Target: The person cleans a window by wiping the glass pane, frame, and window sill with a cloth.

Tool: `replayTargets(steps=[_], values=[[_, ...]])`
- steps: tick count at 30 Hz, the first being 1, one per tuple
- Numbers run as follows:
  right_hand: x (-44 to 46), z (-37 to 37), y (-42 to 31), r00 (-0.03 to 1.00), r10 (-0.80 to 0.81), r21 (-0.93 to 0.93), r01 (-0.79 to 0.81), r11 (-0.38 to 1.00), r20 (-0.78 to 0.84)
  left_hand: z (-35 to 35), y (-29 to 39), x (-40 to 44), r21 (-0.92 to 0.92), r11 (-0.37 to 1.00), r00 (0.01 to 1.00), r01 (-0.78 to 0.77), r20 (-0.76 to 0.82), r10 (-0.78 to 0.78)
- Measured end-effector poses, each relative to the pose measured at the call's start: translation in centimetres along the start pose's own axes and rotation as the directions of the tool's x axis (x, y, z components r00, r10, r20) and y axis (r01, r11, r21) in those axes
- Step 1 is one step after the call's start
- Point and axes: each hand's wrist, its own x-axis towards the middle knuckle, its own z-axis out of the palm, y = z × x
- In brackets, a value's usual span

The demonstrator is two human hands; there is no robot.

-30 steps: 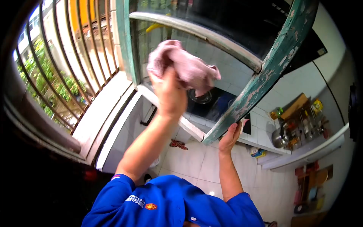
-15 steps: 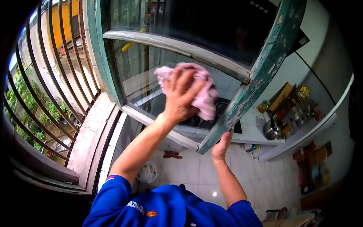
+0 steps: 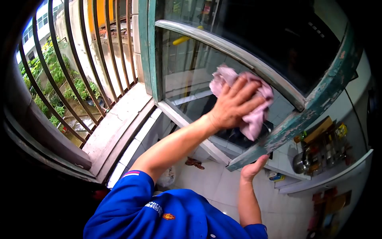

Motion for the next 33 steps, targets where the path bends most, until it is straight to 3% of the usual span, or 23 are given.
replayTargets(steps=[4, 6, 8, 10, 12, 14, 16, 18, 19, 20, 22, 23, 24, 28, 29, 32, 33], values=[[-0.1, 0.5, 0.5, 0.997, 0.039, 0.032, -0.037, 0.999, -0.068, -3.7, -7.7, -1.5, 0.011, 0.996, 0.994, 0.084, -0.074, -0.083], [0.0, 0.6, 0.8, 0.994, 0.063, 0.140, -0.049, 0.989, -0.091, -5.3, -12.3, -3.3, 0.092, 0.986, 0.988, 0.140, -0.084, -0.133], [-0.2, 0.7, 0.9, 0.995, 0.061, 0.119, -0.052, 0.992, -0.078, -7.7, -14.7, -3.0, 0.221, 0.933, 0.959, 0.284, -0.056, -0.279], [-0.1, 1.3, 0.7, 0.995, 0.047, 0.164, -0.032, 0.986, -0.085, -6.9, -18.6, -3.9, 0.293, 0.904, 0.946, 0.311, -0.191, -0.264], [0.0, 1.3, 1.1, 0.992, 0.045, 0.169, -0.026, 0.985, -0.115, -6.4, -17.5, -3.3, 0.135, 0.921, 0.907, 0.366, -0.271, -0.321], [0.1, 1.6, 1.0, 0.992, -0.009, 0.154, 0.028, 0.988, -0.123, -6.3, -14.3, -2.1, -0.153, 0.910, 0.869, 0.386, -0.273, -0.414], [0.2, 1.9, 0.9, 0.994, 0.007, 0.172, 0.012, 0.985, -0.109, -6.3, -12.7, -2.7, 0.035, 0.968, 0.954, 0.247, -0.187, -0.236], [0.1, 1.3, 1.2, 0.995, 0.020, 0.186, -0.002, 0.982, -0.096, -7.6, -14.5, -2.0, 0.072, 0.965, 0.955, 0.251, -0.181, -0.234], [0.1, 0.7, 1.9, 0.995, 0.052, 0.232, -0.032, 0.972, -0.083, -7.8, -15.9, -2.2, 0.031, 0.929, 0.904, 0.369, -0.244, -0.351], [0.2, 0.2, 2.5, 0.994, 0.085, 0.276, -0.063, 0.959, -0.071, -8.1, -17.5, -2.3, -0.224, 0.876, 0.826, 0.427, -0.299, -0.479], [0.3, 0.4, 2.4, 0.994, 0.093, 0.269, -0.073, 0.960, -0.062, -7.8, -18.0, -2.9, 0.100, 0.882, 0.852, 0.461, -0.328, -0.408], [0.2, 0.6, 2.2, 0.994, 0.089, 0.258, -0.072, 0.963, -0.058, -6.8, -17.5, -3.2, 0.020, 0.889, 0.834, 0.457, -0.356, -0.421], [0.1, 0.9, 1.9, 0.995, 0.079, 0.247, -0.062, 0.967, -0.060, -6.6, -16.2, -3.2, -0.098, 0.908, 0.849, 0.408, -0.326, -0.416], [0.4, 2.2, 0.7, 0.988, -0.009, 0.161, 0.034, 0.986, -0.154, -5.8, -11.3, -5.9, 0.068, 0.980, 0.981, 0.189, 0.026, -0.191], [0.4, 2.2, 0.7, 0.987, -0.007, 0.126, 0.027, 0.992, -0.158, -5.1, -12.0, -6.5, 0.036, 0.970, 0.970, 0.240, -0.058, -0.238], [0.3, 2.6, 0.2, 0.985, -0.039, 0.107, 0.057, 0.993, -0.165, -4.2, -12.0, -5.6, -0.171, 0.847, 0.793, 0.504, -0.297, -0.532], [0.2, 2.3, 0.3, 0.984, -0.034, 0.052, 0.043, 0.998, -0.173, -4.0, -11.6, -5.4, -0.194, 0.849, 0.789, 0.492, -0.313, -0.529]])
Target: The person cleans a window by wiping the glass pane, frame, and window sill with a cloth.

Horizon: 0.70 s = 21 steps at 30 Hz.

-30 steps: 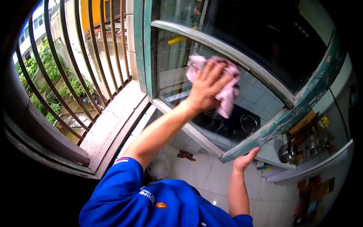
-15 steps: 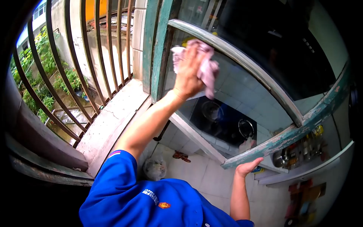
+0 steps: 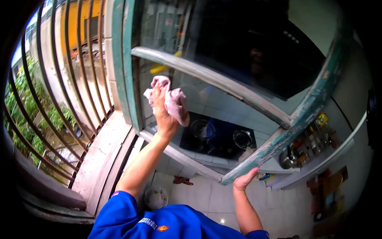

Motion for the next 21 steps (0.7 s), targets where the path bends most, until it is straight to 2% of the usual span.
replayTargets(steps=[1, 2, 3, 5, 7, 9, 10, 11, 12, 13, 14, 15, 16, 18, 21], values=[[0.1, -0.1, 0.0, 1.000, 0.004, -0.054, -0.004, 0.999, -0.005, 0.0, 0.7, 0.0, -0.024, 1.000, 1.000, -0.005, -0.022, 0.004], [0.0, 0.0, -0.2, 1.000, 0.016, -0.081, -0.018, 0.997, -0.022, -0.8, 1.3, 0.3, -0.059, 0.998, 1.000, 0.006, 0.027, -0.005], [0.0, -0.2, 0.0, 0.999, -0.002, -0.072, -0.001, 0.997, -0.034, -1.2, 0.6, 0.6, -0.213, 0.973, 0.996, 0.094, 0.012, -0.094], [0.0, -0.7, 0.4, 0.999, -0.017, 0.002, 0.017, 1.000, 0.049, -2.4, 2.9, 3.8, -0.478, 0.878, 0.996, 0.022, -0.062, -0.058], [0.0, -0.7, 0.6, 0.999, -0.052, -0.041, 0.052, 0.998, -0.007, -3.2, 5.2, 8.1, -0.384, 0.909, 0.981, -0.162, -0.159, 0.108], [-0.3, -1.1, 0.4, 1.000, 0.022, -0.112, -0.020, 0.994, 0.013, -3.1, 8.2, 12.9, -0.314, 0.909, 0.954, -0.275, -0.207, 0.217], [-0.3, -0.7, -0.1, 1.000, -0.005, -0.170, 0.004, 0.985, -0.007, -2.4, 9.4, 14.4, -0.563, 0.795, 0.974, -0.227, -0.135, 0.183], [-0.4, -1.0, 0.2, 1.000, -0.012, -0.220, 0.006, 0.975, -0.026, -1.4, 10.2, 15.8, -0.767, 0.625, 0.984, -0.147, -0.050, 0.170], [-0.4, -1.0, 0.0, 1.000, 0.003, -0.182, -0.004, 0.983, -0.005, 0.3, 11.3, 17.8, -0.589, 0.730, 0.931, -0.345, -0.117, 0.346], [-0.4, -0.8, -0.2, 1.000, 0.018, -0.145, -0.016, 0.989, 0.016, 2.0, 12.4, 19.9, -0.378, 0.755, 0.842, -0.536, -0.178, 0.509], [-0.4, 0.0, -1.1, 0.996, -0.051, -0.282, 0.029, 0.959, -0.072, 3.5, 14.4, 20.7, -0.372, 0.747, 0.827, -0.551, -0.128, 0.547], [-0.5, -0.3, -1.5, 0.998, 0.003, -0.289, -0.020, 0.957, -0.059, 4.8, 15.9, 21.4, -0.366, 0.736, 0.807, -0.570, -0.081, 0.585], [0.2, -0.4, -2.3, 0.998, -0.020, -0.291, 0.000, 0.957, -0.067, 5.7, 17.3, 22.2, -0.293, 0.675, 0.719, -0.677, -0.063, 0.692], [2.6, -0.4, -3.5, 0.999, -0.046, -0.153, 0.048, 0.987, 0.020, 7.6, 20.1, 23.9, -0.203, 0.519, 0.542, -0.831, -0.080, 0.837], [5.0, -0.6, -6.7, 0.983, -0.066, 0.048, 0.059, 0.997, 0.169, 9.9, 24.3, 25.4, -0.254, 0.432, 0.485, -0.865, -0.210, 0.849]])
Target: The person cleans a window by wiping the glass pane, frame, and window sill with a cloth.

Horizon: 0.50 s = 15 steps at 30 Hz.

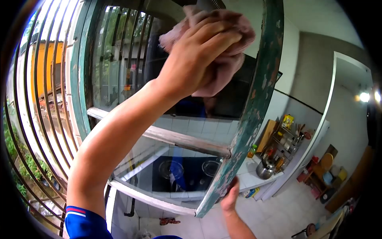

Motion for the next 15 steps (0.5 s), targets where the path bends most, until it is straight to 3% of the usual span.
replayTargets(steps=[2, 4, 5, 6, 8, 10, 13, 15], values=[[4.3, 2.0, -5.0, 0.994, -0.071, -0.042, 0.074, 0.996, 0.078, 2.4, -0.7, 2.3, -0.042, 0.998, 0.998, -0.049, -0.048, 0.047], [5.7, 3.4, -7.5, 0.993, -0.095, -0.076, 0.101, 0.992, 0.074, 4.5, -1.1, 3.5, -0.109, 0.994, 0.996, 0.013, -0.083, -0.022], [6.0, 3.6, -7.7, 0.990, -0.086, -0.096, 0.097, 0.991, 0.115, 5.2, -1.8, 4.1, -0.110, 0.994, 1.000, 0.024, 0.007, -0.023], [6.1, 3.9, -7.8, 0.986, -0.066, -0.118, 0.085, 0.989, 0.154, 5.3, -1.6, 4.3, -0.105, 0.994, 1.000, 0.020, 0.000, -0.020], [5.8, 5.0, -7.5, 0.993, -0.090, -0.036, 0.093, 0.995, 0.071, 5.4, -0.7, 4.0, 0.009, 0.998, 0.998, 0.055, 0.025, -0.055], [5.7, 5.4, -7.6, 1.000, 0.005, -0.048, -0.006, 0.999, -0.028, 4.8, -0.9, 3.7, 0.052, 0.997, 0.996, 0.057, 0.070, -0.061], [5.8, 5.8, -7.5, 0.998, -0.037, -0.025, 0.036, 0.999, -0.046, 4.2, -1.9, 3.1, 0.079, 0.997, 0.998, 0.008, 0.066, -0.013], [6.0, 5.5, -7.2, 0.998, -0.033, -0.012, 0.033, 0.999, -0.051, 3.9, -4.0, 3.3, 0.150, 0.978, 0.976, -0.144, 0.187, 0.115]])
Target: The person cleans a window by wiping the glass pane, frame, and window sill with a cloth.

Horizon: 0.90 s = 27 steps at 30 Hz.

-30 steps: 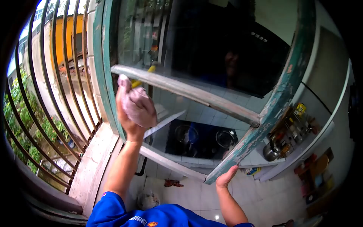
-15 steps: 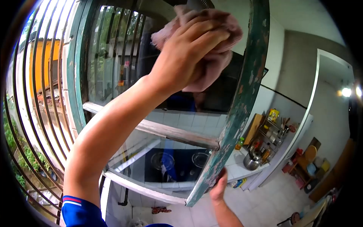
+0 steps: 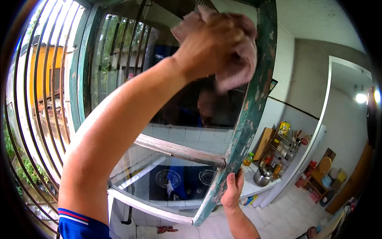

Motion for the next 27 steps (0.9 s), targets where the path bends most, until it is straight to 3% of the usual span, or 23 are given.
replayTargets(steps=[1, 3, 4, 6, 7, 9, 11, 17, 19, 21, 23, 27], values=[[0.0, -0.2, 0.0, 1.000, 0.008, 0.001, -0.008, 1.000, 0.008, -0.2, -1.1, 0.1, 0.217, 0.976, 0.999, 0.025, 0.020, -0.031], [-0.1, -0.1, 0.1, 1.000, 0.021, 0.005, -0.021, 1.000, 0.013, -0.4, -4.3, 0.4, -0.049, 0.981, 0.969, 0.190, -0.149, -0.195], [-0.2, 0.1, 0.0, 1.000, 0.026, -0.001, -0.026, 1.000, -0.005, -0.1, -4.4, 0.2, -0.051, 0.981, 0.970, 0.187, -0.148, -0.192], [-0.1, 0.4, -0.2, 0.999, 0.024, -0.006, -0.024, 1.000, -0.025, 0.5, -4.4, 0.0, 0.163, 0.929, 0.943, 0.331, -0.094, -0.320], [-0.1, 0.5, -0.2, 0.999, 0.014, -0.008, -0.014, 1.000, -0.035, 0.6, -2.2, 0.8, -0.028, 0.957, 0.925, 0.288, -0.251, -0.286], [-0.1, 0.7, -0.1, 0.999, -0.004, -0.005, 0.004, 1.000, -0.038, 0.6, 0.1, 1.4, -0.013, 0.986, 0.949, 0.164, -0.271, -0.161], [-0.2, 0.3, 0.1, 0.998, 0.044, 0.002, -0.044, 0.999, -0.047, 1.7, 0.0, 2.1, 0.078, 0.985, 0.936, 0.154, -0.329, -0.121], [-0.2, 0.2, 0.5, 0.999, 0.033, 0.041, -0.031, 0.999, -0.041, 0.2, -3.3, 2.3, 0.110, 0.989, 0.988, 0.097, -0.129, -0.083], [-0.1, 0.3, 0.3, 0.998, 0.042, -0.002, -0.043, 0.999, -0.053, -0.4, -3.4, 2.7, 0.081, 0.996, 0.983, 0.026, -0.183, -0.010], [-0.1, 0.3, 0.4, 0.998, 0.036, -0.006, -0.036, 0.999, -0.047, 0.2, -1.6, 3.1, 0.193, 0.959, 0.978, 0.208, -0.068, -0.198], [0.0, 0.2, 0.8, 0.997, 0.025, -0.004, -0.026, 1.000, -0.072, 2.1, -1.0, 3.6, 0.129, 0.992, 0.992, 0.002, -0.129, 0.014], [-0.2, 0.2, 0.8, 0.997, 0.025, 0.007, -0.024, 1.000, -0.070, 2.5, -2.2, 2.6, 0.094, 0.994, 0.990, 0.057, -0.135, -0.045]])
